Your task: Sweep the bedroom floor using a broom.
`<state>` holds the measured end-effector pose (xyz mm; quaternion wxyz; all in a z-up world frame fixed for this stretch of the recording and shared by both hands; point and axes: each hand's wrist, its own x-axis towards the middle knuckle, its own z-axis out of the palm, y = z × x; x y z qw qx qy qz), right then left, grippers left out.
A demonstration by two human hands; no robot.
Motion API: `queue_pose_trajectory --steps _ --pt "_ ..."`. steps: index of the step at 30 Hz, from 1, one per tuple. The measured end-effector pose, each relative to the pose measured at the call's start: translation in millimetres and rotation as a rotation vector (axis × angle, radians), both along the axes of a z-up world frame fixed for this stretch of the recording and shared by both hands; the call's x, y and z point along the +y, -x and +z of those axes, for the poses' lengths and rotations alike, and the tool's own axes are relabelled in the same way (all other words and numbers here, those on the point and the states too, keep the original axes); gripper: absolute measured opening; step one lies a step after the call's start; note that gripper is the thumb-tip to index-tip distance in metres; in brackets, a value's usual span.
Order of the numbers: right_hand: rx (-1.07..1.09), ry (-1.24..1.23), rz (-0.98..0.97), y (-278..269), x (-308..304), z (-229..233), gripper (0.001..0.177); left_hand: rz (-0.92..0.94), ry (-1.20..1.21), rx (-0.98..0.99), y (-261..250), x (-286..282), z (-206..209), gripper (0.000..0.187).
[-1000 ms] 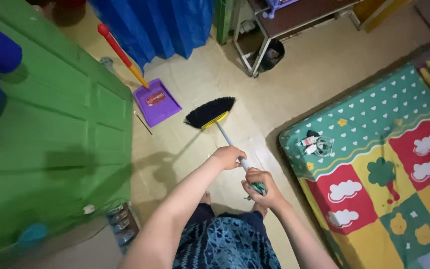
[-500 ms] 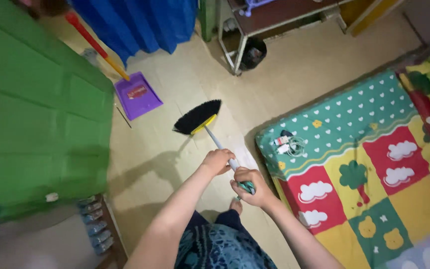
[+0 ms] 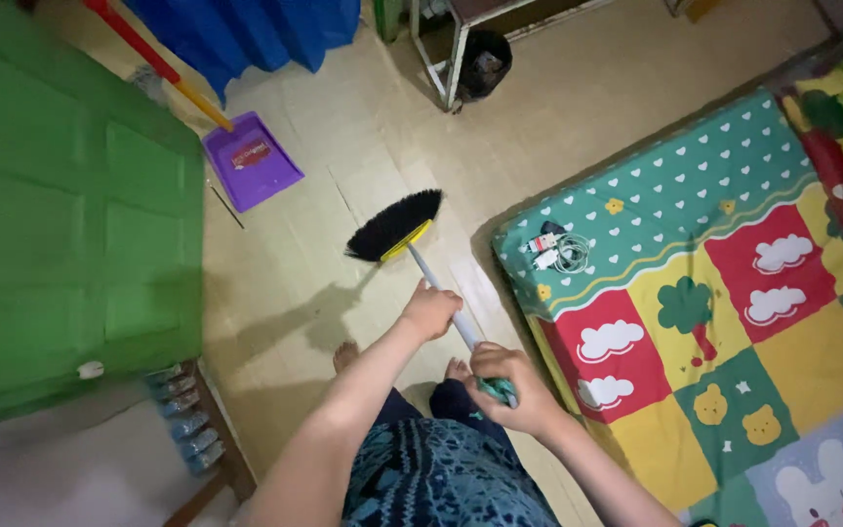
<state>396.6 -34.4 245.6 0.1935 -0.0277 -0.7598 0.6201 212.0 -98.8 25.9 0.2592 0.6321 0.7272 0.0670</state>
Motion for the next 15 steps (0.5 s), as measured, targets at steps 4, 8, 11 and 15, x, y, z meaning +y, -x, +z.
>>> queue_pose_trajectory --steps 4,8,11,15 --pt "-0.265 -0.090 -0.070 -6 8 31 0.024 -0.116 -0.157 -0.042 11 11 39 0.017" --pt "-0.194 -0.094 -0.180 -3 11 84 0.018 -0.186 -0.216 -0.020 28 38 80 0.018" --pt "-0.165 -0.078 -0.237 -1 13 95 0.023 -0.223 -0.145 0.011 41 57 118 0.012" --pt "-0.131 -0.285 -0.102 16 26 112 0.022 -0.325 -0.162 0.070 64 91 114 0.011"
